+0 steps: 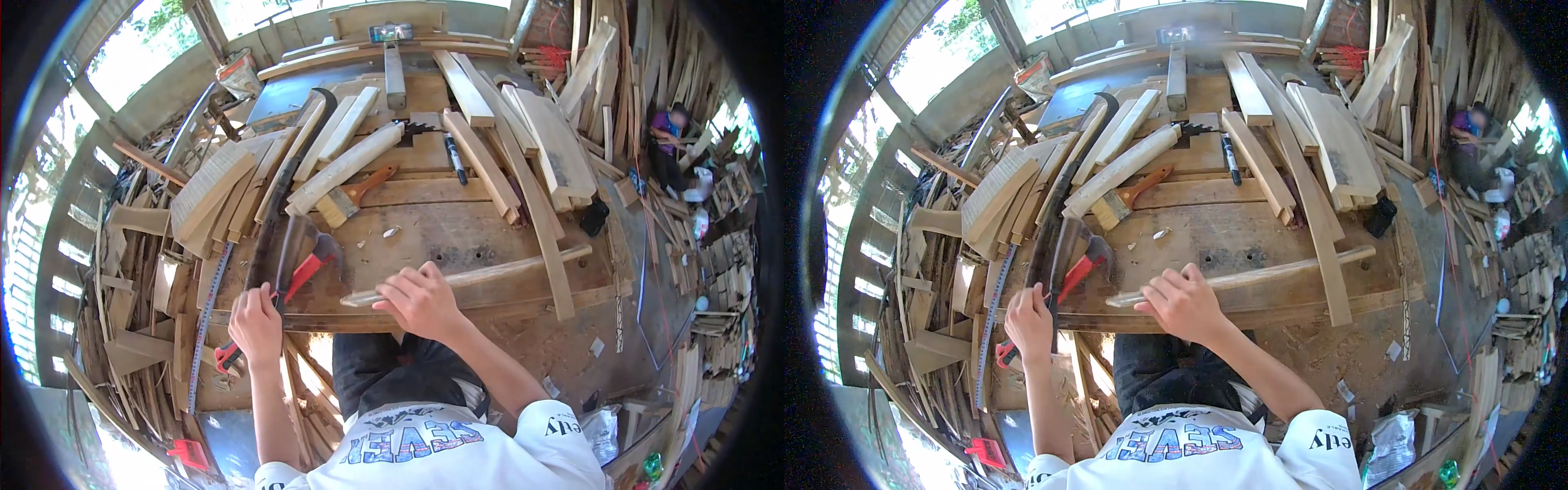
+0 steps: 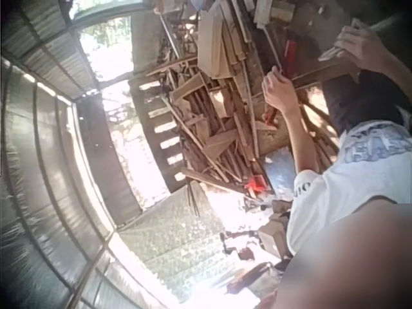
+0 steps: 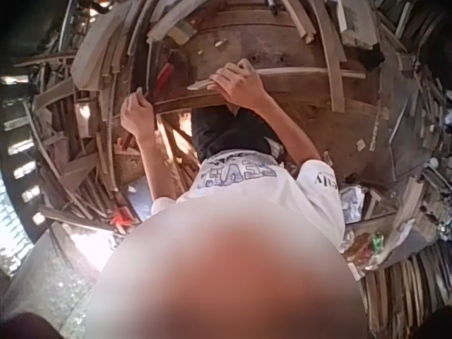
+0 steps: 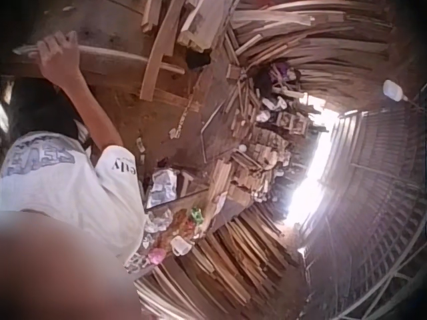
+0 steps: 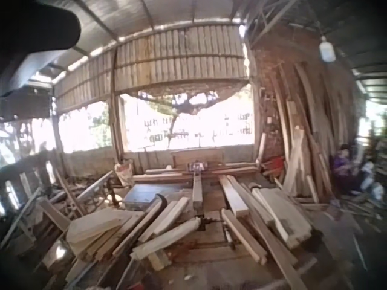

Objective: The recorder is using a hammer and a chisel to shape a piece of wood on a workbench.

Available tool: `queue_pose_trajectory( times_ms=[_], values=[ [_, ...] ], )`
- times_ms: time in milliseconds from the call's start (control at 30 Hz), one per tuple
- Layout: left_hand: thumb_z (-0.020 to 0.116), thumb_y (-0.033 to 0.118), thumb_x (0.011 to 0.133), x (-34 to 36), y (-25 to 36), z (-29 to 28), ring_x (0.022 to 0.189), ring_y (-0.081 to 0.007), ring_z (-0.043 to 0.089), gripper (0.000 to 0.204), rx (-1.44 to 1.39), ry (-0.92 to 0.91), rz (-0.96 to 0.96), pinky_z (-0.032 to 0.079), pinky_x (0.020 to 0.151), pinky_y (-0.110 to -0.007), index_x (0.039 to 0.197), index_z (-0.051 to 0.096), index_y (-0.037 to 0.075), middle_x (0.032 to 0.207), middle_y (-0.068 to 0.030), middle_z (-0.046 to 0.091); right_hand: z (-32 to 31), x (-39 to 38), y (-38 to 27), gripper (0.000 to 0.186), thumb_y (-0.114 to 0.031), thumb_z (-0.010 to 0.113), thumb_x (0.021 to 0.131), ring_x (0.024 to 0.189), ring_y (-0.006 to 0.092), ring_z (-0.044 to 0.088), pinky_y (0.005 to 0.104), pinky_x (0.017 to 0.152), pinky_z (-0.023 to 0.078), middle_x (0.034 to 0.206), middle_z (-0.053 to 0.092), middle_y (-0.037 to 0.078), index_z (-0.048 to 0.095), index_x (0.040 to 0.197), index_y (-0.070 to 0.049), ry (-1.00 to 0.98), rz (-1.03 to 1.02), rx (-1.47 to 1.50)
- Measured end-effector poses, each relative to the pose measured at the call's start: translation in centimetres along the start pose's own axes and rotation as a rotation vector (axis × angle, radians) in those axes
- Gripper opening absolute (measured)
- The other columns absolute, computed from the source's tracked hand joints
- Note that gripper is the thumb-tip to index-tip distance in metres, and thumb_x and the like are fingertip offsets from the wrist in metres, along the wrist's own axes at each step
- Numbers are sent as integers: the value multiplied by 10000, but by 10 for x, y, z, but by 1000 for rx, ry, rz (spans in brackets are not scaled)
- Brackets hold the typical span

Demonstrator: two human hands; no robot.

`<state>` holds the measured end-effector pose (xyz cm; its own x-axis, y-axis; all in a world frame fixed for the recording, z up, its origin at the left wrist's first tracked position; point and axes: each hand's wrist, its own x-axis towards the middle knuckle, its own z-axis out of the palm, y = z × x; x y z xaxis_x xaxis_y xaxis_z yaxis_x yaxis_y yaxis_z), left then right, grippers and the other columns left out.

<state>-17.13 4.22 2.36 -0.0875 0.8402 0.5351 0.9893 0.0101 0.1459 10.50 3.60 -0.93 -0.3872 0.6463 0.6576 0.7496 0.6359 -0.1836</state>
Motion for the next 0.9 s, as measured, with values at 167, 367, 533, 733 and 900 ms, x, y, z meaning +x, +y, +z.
queue_pose_trajectory(
  times_ms=[167, 367, 533, 733, 900],
  values=[
    [626, 227, 914, 7, 3, 20, 701, -290, 559, 228, -132, 49, 148, 416, 662, -415, 755, 571, 74, 701, -68, 551, -17, 5, -17, 210, -319, 647, 883, 632, 152, 589, 304, 609, 388, 680, 594, -13, 613, 788, -135, -16, -83, 131],
    [606, 361, 905, 4, 21, 34, 871, -313, 511, 317, -28, -25, 268, 383, 734, -433, 873, 528, 55, 862, -123, 538, -19, 18, -17, 214, -310, 649, 881, 636, 172, 610, 315, 606, 429, 685, 608, -1, 626, 779, -124, -53, -65, 218],
    [656, 327, 841, 15, 43, 47, 893, -319, 558, 330, -128, -81, 197, 403, 754, -428, 929, 557, 25, 863, -140, 589, -16, 14, -19, 214, -303, 649, 880, 647, 173, 620, 308, 623, 446, 691, 616, 3, 632, 771, -121, -87, -37, 220],
    [666, 263, 797, 48, 45, 63, 838, -396, 634, 286, -313, -210, 62, 501, 757, -476, 912, 583, 15, 852, -208, 655, -21, 10, -24, 273, -337, 618, 905, 636, 190, 642, 319, 617, 475, 680, 622, 23, 635, 749, -113, -112, -12, 257],
    [650, 270, 847, 72, 47, 37, 847, -356, 639, 264, -171, -138, 248, 493, 755, -455, 958, 621, 33, 901, -156, 674, -32, 16, -16, 225, -321, 678, 861, 588, 193, 633, 305, 546, 462, 687, 643, 1, 629, 761, -125, -13, -27, 244]
  ],
)
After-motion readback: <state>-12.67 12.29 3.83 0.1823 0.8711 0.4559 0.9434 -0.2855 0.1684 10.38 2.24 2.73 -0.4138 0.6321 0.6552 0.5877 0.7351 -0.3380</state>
